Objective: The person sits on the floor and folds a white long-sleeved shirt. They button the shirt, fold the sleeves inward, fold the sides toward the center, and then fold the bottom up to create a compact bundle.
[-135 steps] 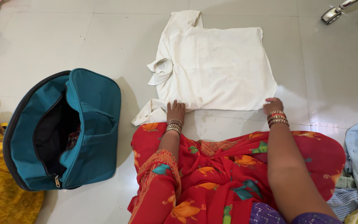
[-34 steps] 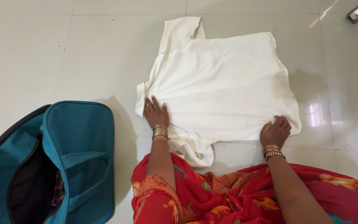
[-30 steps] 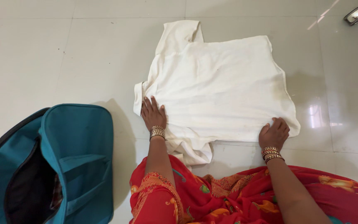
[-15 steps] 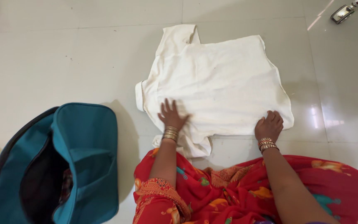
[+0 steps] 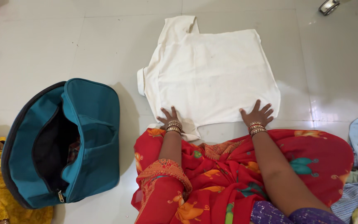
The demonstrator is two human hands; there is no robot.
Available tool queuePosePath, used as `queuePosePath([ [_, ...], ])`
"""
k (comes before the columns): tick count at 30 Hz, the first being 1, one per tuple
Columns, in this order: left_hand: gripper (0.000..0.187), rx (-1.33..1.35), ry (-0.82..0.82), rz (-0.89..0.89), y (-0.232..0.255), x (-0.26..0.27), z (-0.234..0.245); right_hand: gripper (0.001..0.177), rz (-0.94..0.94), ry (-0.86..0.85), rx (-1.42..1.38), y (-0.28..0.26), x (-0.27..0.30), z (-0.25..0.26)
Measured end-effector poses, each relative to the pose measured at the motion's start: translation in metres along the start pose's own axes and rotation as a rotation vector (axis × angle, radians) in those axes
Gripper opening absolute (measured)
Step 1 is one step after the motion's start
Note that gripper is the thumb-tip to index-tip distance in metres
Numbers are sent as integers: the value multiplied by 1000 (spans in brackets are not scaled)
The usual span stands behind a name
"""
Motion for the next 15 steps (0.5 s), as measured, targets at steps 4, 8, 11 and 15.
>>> queuePosePath([
  [4, 152, -20, -36, -144, 10, 17, 14, 102, 81, 84, 41, -18, 6, 5],
  [8, 133, 287, 285, -286, 29, -6, 6, 83, 398, 186, -102, -57, 16, -10],
  [11, 133, 420, 531, -340, 38, -28, 0, 74, 597, 172, -141, -99, 34, -22],
  [15, 155, 139, 121, -212, 42, -21, -13, 68, 751, 35, -131, -129, 65, -32],
])
Point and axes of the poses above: each hand's wrist, its own x-axis away from the middle knuckle, its own z-axis out of the back of the hand, y = z × x, the point moved 8 cm from there along -x, towards the middle knuckle, and after that the axes turned 14 degrees about y, right-handed, at the moved point
